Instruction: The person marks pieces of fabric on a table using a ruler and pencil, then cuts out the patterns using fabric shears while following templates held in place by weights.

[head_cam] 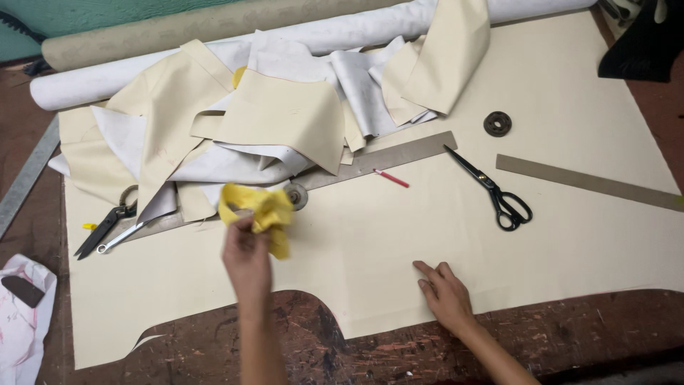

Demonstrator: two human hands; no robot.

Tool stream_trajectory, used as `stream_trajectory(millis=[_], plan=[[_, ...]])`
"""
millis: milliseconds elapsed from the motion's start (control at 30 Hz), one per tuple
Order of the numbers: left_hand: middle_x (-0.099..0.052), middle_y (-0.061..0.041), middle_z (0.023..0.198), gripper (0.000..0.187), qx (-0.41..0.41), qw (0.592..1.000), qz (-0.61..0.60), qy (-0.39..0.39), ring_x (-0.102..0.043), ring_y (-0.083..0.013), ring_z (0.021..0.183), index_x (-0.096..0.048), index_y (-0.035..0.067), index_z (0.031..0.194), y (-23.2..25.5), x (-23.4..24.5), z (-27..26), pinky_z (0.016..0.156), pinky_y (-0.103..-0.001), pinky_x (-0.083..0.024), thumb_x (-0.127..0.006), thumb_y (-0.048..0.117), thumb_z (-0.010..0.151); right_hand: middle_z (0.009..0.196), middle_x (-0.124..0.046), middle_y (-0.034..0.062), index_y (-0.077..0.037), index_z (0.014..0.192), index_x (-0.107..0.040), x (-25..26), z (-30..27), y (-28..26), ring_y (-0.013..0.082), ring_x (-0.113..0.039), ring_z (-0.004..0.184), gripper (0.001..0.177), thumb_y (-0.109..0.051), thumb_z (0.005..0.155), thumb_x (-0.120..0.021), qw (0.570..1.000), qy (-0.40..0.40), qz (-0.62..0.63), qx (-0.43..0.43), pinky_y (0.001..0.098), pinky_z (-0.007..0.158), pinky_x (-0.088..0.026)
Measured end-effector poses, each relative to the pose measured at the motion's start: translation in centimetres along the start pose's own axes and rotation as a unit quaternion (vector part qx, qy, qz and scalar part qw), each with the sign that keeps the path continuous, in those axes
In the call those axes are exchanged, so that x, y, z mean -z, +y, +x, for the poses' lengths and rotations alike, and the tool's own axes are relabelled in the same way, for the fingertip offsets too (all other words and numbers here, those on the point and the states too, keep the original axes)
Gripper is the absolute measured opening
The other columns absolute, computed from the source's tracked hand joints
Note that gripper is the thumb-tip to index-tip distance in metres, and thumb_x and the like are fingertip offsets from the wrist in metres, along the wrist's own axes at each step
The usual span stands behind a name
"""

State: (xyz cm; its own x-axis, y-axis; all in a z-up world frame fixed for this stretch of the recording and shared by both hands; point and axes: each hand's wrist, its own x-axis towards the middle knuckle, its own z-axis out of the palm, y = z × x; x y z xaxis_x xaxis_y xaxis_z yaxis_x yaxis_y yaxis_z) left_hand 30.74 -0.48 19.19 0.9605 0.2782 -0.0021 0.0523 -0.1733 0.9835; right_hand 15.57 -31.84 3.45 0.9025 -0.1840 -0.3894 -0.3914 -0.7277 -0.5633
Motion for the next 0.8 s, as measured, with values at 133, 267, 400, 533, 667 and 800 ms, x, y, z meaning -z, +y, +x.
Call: stream_trajectory(millis=[133, 267, 400, 533, 667, 800], plan=[[-0.073, -0.011, 0.096, 0.022, 0.167, 0.981, -0.096, -0.021, -0.071, -0.0174, 0.088, -0.065, 0.005, 0.110, 0.9, -4.3, -8.5, 0.078, -0.034, -0.061, -0.061, -0.003, 0.090, 0.096, -0.057, 0.0015, -0.021, 0.145, -0.059, 2.5, 0.2, -1.0, 0.0183, -0.055, 0.079, 0.054, -0.031, 0.092, -0.067, 0.978, -0.035, 0.204, -0.029, 0.0323, 0.072, -0.055], [-0.074, -0.017, 0.092, 0.027, 0.308, 0.919, -0.216, -0.118, -0.069, -0.0228, 0.079, -0.063, 0.003, 0.115, 0.7, -7.9, -13.9, 0.069, -0.036, -0.056, -0.063, -0.005, 0.089, 0.105, -0.061, 0.0024, -0.036, 0.156, -0.031, 5.3, -1.7, -1.4, 0.0206, -0.067, 0.096, 0.079, -0.043, 0.084, -0.063, 0.787, -0.198, 0.576, -0.101, 0.0406, 0.080, -0.060], [-0.073, -0.017, 0.097, 0.044, 0.293, 0.897, -0.238, -0.231, -0.072, -0.0207, 0.082, -0.051, 0.007, 0.133, 1.8, -11.2, -16.3, 0.073, -0.038, -0.061, -0.062, -0.001, 0.091, 0.124, -0.061, 0.0124, -0.013, 0.159, -0.028, 7.8, -1.6, -0.2, 0.0248, -0.060, 0.117, 0.085, -0.037, 0.089, -0.069, 0.627, -0.220, 0.748, 0.006, 0.0478, 0.100, -0.052], [-0.075, -0.007, 0.103, 0.066, 0.307, 0.899, -0.240, -0.201, -0.075, -0.0180, 0.087, -0.051, 0.016, 0.141, 2.8, -13.0, -16.9, 0.076, -0.036, -0.065, -0.062, -0.006, 0.080, 0.132, -0.062, 0.0050, -0.006, 0.150, -0.042, 10.5, -1.2, 2.4, 0.0252, -0.059, 0.121, 0.073, -0.017, 0.084, -0.070, 0.729, -0.092, 0.678, 0.019, 0.0484, 0.104, -0.051], [-0.072, -0.008, 0.100, 0.039, 0.273, 0.922, -0.248, -0.119, -0.072, -0.0177, 0.089, -0.064, 0.006, 0.125, 1.2, -14.4, -17.1, 0.080, -0.034, -0.066, -0.067, 0.001, 0.086, 0.127, -0.065, 0.0102, -0.003, 0.140, -0.053, 14.2, -0.6, 5.7, 0.0234, -0.060, 0.122, 0.050, -0.012, 0.092, -0.061, 0.767, -0.024, 0.641, 0.011, 0.0435, 0.103, -0.053], [-0.068, -0.007, 0.093, 0.023, 0.172, 0.970, -0.137, -0.105, -0.066, -0.0144, 0.086, -0.070, 0.001, 0.113, 0.0, -16.1, -18.0, 0.079, -0.030, -0.060, -0.073, 0.011, 0.093, 0.124, -0.065, 0.0160, 0.004, 0.130, -0.056, 17.7, -0.6, 9.0, 0.0245, -0.064, 0.116, 0.031, -0.012, 0.104, -0.056, 0.787, 0.058, 0.611, 0.062, 0.0422, 0.102, -0.053]])
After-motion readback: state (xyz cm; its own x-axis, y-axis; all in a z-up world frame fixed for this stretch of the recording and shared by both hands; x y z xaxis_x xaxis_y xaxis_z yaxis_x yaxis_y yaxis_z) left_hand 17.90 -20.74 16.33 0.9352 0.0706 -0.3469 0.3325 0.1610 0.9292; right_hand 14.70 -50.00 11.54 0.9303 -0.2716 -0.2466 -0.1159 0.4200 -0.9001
